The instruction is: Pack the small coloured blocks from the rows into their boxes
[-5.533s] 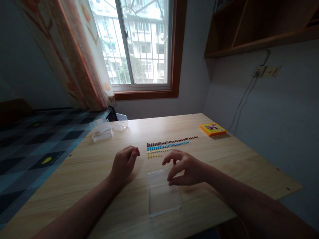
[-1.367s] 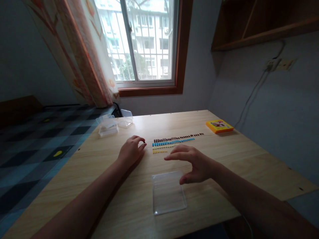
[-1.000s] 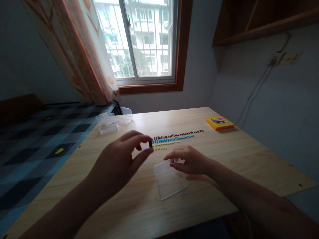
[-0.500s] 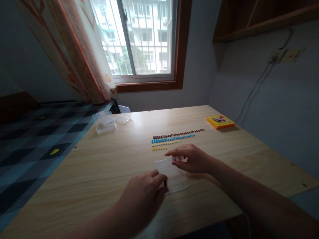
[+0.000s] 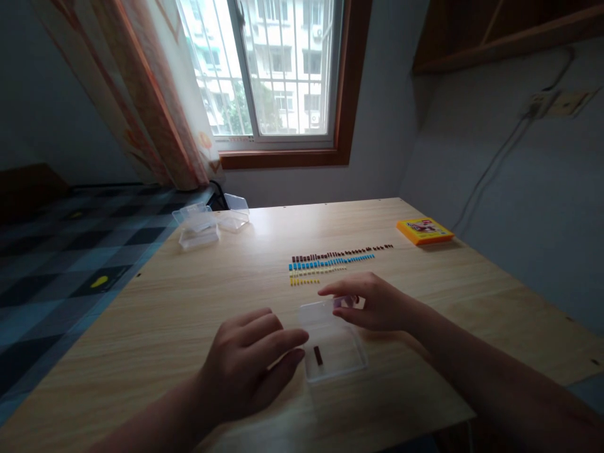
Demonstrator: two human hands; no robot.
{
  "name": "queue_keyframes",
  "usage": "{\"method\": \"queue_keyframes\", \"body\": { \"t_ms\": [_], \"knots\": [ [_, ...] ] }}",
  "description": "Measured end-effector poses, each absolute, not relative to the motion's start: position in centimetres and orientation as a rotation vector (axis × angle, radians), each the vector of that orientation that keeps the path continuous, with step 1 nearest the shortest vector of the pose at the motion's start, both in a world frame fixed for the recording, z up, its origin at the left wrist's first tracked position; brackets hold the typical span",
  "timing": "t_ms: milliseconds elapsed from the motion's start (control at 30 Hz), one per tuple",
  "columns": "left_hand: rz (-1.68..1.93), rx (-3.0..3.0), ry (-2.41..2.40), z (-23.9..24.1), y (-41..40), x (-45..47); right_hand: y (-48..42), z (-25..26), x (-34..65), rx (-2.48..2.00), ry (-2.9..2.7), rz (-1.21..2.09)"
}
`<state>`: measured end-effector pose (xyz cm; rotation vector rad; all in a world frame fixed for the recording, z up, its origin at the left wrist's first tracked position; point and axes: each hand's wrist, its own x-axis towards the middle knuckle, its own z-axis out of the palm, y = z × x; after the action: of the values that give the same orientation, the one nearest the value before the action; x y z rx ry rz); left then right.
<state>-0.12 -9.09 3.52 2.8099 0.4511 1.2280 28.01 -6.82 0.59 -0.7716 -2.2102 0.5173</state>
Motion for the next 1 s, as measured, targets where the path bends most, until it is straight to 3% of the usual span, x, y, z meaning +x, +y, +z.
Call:
{"method": "queue_keyframes", "body": {
  "t_ms": [400, 867, 1000],
  "knots": [
    [0.960, 3.017, 0.500, 1.2, -9.6, 0.6, -7.4, 0.9, 27.7, -0.725, -2.300, 0.533],
    [0.621, 3.049, 0.700, 0.1, -9.4, -0.2, -6.8, -0.9, 27.0, -0.888, -2.029, 1.195],
    [0.528, 2.970, 0.770, -0.5, -9.4, -0.6, -7.0, -0.8, 26.7, -1.063, -2.144, 0.919]
  ]
}}
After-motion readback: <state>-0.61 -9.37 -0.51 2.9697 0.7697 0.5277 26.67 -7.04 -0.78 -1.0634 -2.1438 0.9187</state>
